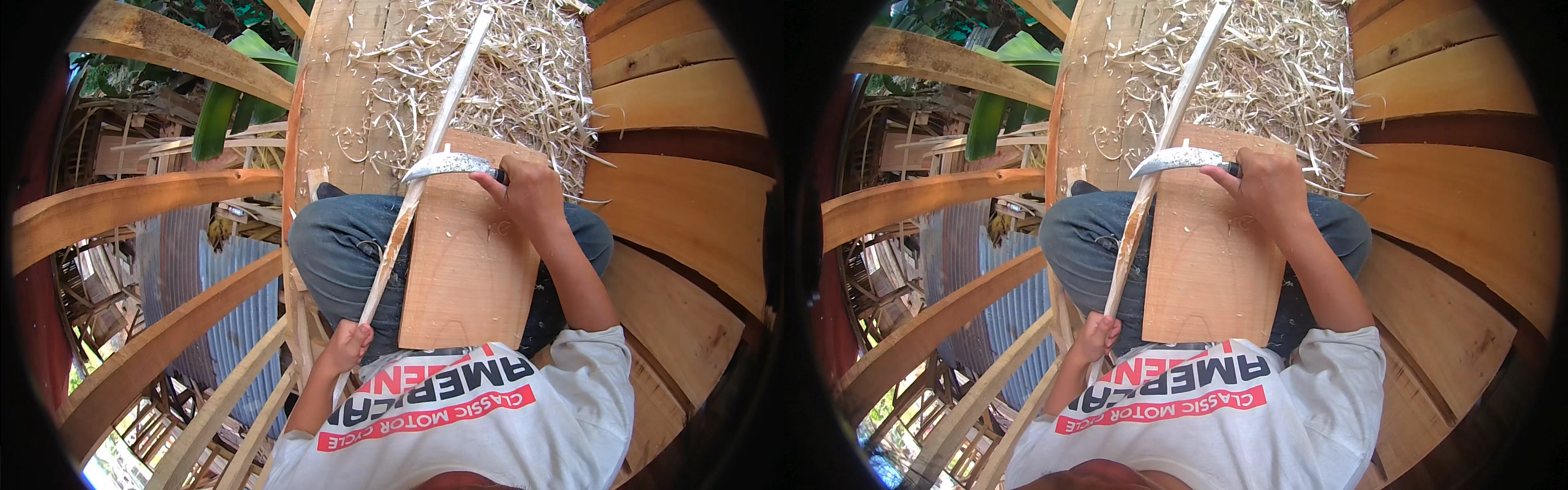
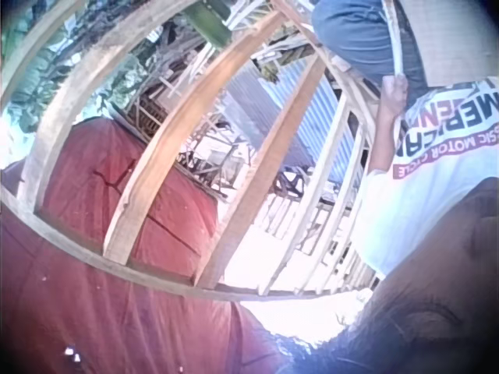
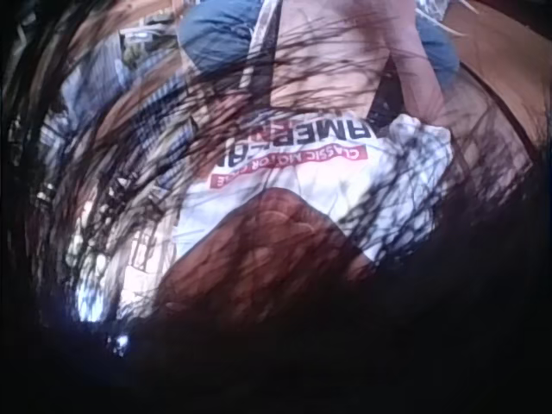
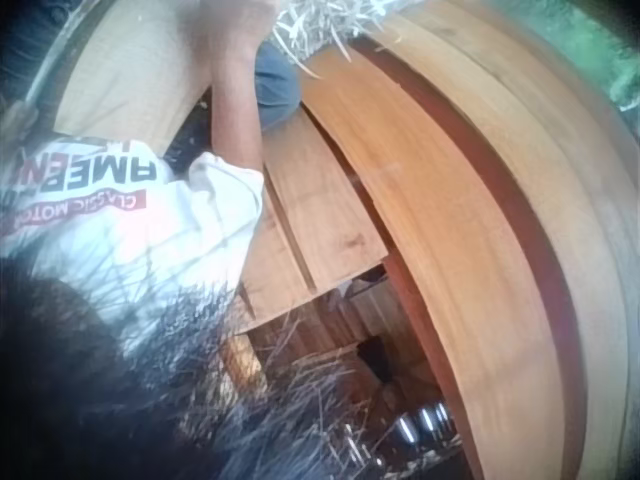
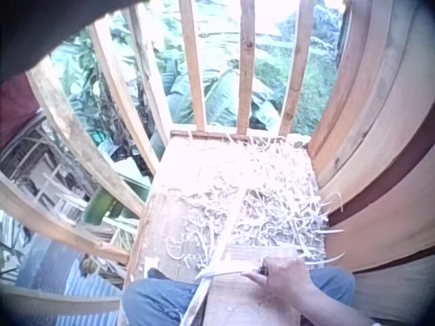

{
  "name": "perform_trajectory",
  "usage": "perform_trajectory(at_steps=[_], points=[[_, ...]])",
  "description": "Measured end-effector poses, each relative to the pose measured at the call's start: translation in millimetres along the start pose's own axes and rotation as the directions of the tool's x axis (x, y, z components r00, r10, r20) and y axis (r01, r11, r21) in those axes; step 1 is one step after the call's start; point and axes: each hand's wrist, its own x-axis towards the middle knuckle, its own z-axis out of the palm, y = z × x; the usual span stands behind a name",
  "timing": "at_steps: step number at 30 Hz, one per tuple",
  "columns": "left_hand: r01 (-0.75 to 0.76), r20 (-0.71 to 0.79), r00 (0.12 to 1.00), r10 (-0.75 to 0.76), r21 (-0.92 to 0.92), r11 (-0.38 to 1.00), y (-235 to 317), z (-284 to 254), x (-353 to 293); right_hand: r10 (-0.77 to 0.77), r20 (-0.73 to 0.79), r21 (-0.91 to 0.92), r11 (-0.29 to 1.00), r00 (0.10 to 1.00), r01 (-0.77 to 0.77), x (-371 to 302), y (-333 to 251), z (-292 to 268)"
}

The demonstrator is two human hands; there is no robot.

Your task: The person sits cross-legged on a wooden platform and uses a curved knife to shave thin strips from a long piece of wood. Wood shavings accumulate on the platform as the person repeatedly draws the knife along the wood's length.

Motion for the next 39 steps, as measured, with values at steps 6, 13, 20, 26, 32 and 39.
perform_trajectory(at_steps=[6, 13, 20, 26, 32, 39], points=[[0.016, -0.036, 0.999, -0.018, -0.036, 0.999, -4, 5, 2, -0.002, -0.037, -0.03, 1.0, 0.999, 0.001, 15, -4, 6], [-0.034, -0.091, 0.995, 0.034, 0.011, 0.999, 4, 13, 2, 0.191, -0.1, -0.045, 0.98, 0.976, -0.196, 63, 22, 7], [0.001, -0.094, 0.996, -0.004, -0.037, 0.999, 1, 17, 4, 0.133, -0.144, -0.097, 0.984, 0.981, -0.148, 107, 35, 22], [0.024, -0.078, 0.996, -0.036, -0.15, 0.988, -2, 19, 4, 0.137, -0.137, -0.105, 0.983, 0.981, -0.152, 130, 32, 18], [0.01, -0.089, 0.996, -0.023, -0.147, 0.989, -3, 21, 3, 0.253, -0.104, -0.122, 0.956, 0.962, -0.265, 181, 65, 9], [0.075, -0.03, 0.996, -0.087, -0.279, 0.957, -10, 16, 4, 0.266, -0.048, -0.004, 0.964, 0.963, -0.267, 193, 66, 24]])
